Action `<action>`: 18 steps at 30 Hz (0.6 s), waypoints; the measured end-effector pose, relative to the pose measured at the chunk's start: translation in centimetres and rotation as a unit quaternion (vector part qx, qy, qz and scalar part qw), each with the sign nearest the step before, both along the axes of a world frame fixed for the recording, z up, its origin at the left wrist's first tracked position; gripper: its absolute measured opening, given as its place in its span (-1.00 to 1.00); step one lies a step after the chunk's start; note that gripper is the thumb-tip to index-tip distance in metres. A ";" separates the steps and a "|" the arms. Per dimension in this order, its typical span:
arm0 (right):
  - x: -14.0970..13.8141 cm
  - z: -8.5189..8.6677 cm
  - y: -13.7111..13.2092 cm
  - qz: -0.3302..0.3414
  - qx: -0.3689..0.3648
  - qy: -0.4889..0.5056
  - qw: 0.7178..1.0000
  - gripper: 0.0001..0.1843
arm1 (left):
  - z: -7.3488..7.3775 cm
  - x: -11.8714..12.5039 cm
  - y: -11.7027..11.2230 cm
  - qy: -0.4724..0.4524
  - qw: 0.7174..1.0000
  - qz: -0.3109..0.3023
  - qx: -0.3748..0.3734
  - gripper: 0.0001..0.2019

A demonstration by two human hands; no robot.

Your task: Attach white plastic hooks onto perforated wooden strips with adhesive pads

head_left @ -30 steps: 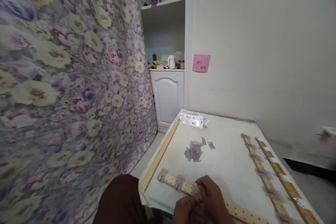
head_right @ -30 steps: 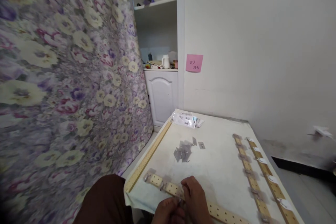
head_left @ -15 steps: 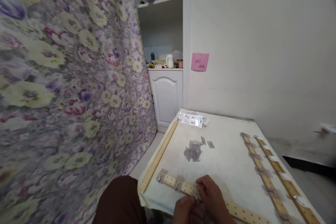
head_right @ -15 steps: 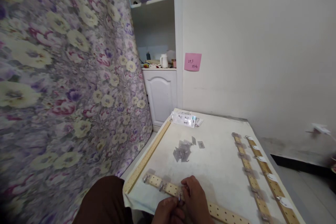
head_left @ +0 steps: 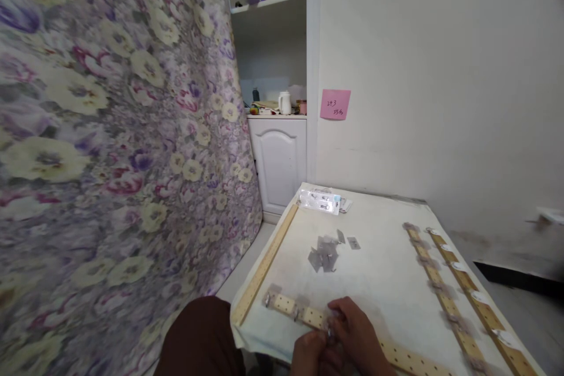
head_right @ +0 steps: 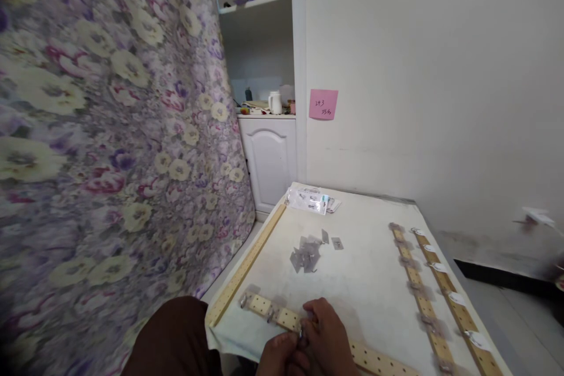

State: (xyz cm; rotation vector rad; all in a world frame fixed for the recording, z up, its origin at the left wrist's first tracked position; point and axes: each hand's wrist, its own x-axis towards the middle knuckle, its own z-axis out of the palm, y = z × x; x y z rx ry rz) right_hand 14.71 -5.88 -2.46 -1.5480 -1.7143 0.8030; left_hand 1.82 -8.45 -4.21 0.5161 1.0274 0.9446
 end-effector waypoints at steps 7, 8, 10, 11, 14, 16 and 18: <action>0.0 0.1 -0.1 -0.003 -0.007 -0.014 1.000 -0.73 | -0.2 -0.1 0.0 0.010 1.000 -0.003 -0.009 -0.59; -0.1 0.2 -0.1 -0.003 -0.007 -0.016 1.000 -0.73 | 0.0 -0.1 -0.1 0.015 1.000 -0.005 -0.011 -0.60; -0.1 0.3 -0.2 -0.008 -0.013 -0.020 1.000 -0.72 | 0.2 -0.1 -0.1 0.026 1.000 -0.014 -0.006 -0.61; -0.1 0.4 -0.2 -0.012 -0.018 -0.022 1.000 -0.72 | 0.3 -0.1 -0.1 0.027 1.000 -0.016 0.000 -0.60; -0.2 0.5 0.0 -0.024 -0.039 -0.021 0.999 -0.70 | 0.2 -0.2 -0.1 0.018 1.000 -0.015 0.011 -0.57; -0.1 0.4 0.3 -0.030 -0.057 -0.020 0.998 -0.69 | 0.0 -0.2 -0.1 0.025 1.000 -0.016 0.008 -0.57; -0.1 0.2 0.7 -0.028 -0.074 -0.020 0.997 -0.69 | -0.2 -0.3 0.0 0.038 0.999 -0.021 0.013 -0.57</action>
